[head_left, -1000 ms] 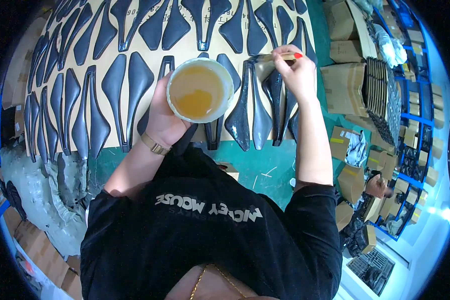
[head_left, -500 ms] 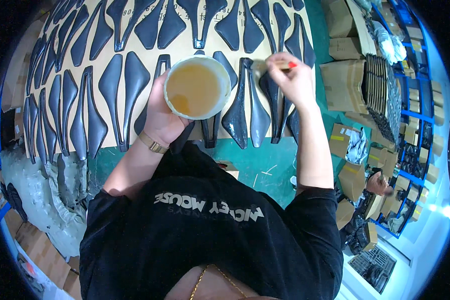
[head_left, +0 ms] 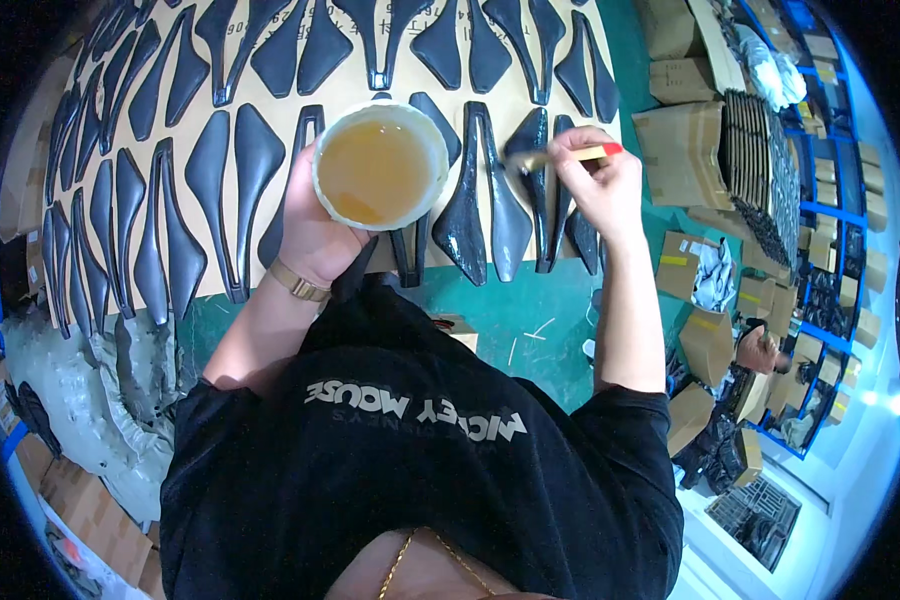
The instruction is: Applying a liquid coating to multiple bicycle saddles laid out on a table using a brush.
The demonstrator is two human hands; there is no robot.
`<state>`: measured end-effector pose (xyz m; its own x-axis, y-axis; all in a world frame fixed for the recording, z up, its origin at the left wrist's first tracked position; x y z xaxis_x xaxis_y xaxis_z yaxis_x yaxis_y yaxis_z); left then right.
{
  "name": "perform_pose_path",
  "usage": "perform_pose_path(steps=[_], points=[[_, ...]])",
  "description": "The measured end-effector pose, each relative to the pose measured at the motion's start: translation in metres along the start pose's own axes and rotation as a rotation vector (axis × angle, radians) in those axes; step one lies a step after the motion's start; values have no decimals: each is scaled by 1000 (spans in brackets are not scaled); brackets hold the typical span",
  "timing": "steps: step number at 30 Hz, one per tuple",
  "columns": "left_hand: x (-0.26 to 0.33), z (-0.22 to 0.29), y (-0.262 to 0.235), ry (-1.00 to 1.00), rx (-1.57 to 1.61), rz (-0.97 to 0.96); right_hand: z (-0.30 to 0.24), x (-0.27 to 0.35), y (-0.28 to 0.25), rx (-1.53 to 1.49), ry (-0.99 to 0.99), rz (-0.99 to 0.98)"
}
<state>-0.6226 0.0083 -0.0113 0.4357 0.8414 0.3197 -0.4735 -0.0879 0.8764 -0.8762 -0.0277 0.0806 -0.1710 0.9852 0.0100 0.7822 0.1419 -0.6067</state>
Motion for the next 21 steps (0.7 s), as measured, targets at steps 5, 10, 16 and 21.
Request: perform_pose_path(steps=[5,10,16,21], points=[[2,-3,1,-14,43,-43,17,33,-1,-23,37,-31],[7,-2,3,-6,-1,-15,2,36,-8,-242,-102,245],[6,-4,7,-57,-32,-84,6,3,29,-112,-61,167],[12,-4,-2,-13,-63,-104,11,34,10,-365,18,237]])
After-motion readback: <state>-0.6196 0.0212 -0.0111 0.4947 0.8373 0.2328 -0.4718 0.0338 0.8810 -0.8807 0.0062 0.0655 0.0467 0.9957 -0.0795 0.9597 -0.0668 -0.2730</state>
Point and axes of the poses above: each hand's wrist, its own x-axis away from the middle knuckle, its own y-axis out of the palm, z = x × y, the point moved 5 cm from there along -x, towards the middle knuckle, and after that the axes turned 12 degrees about -x, right-handed, at the moved point
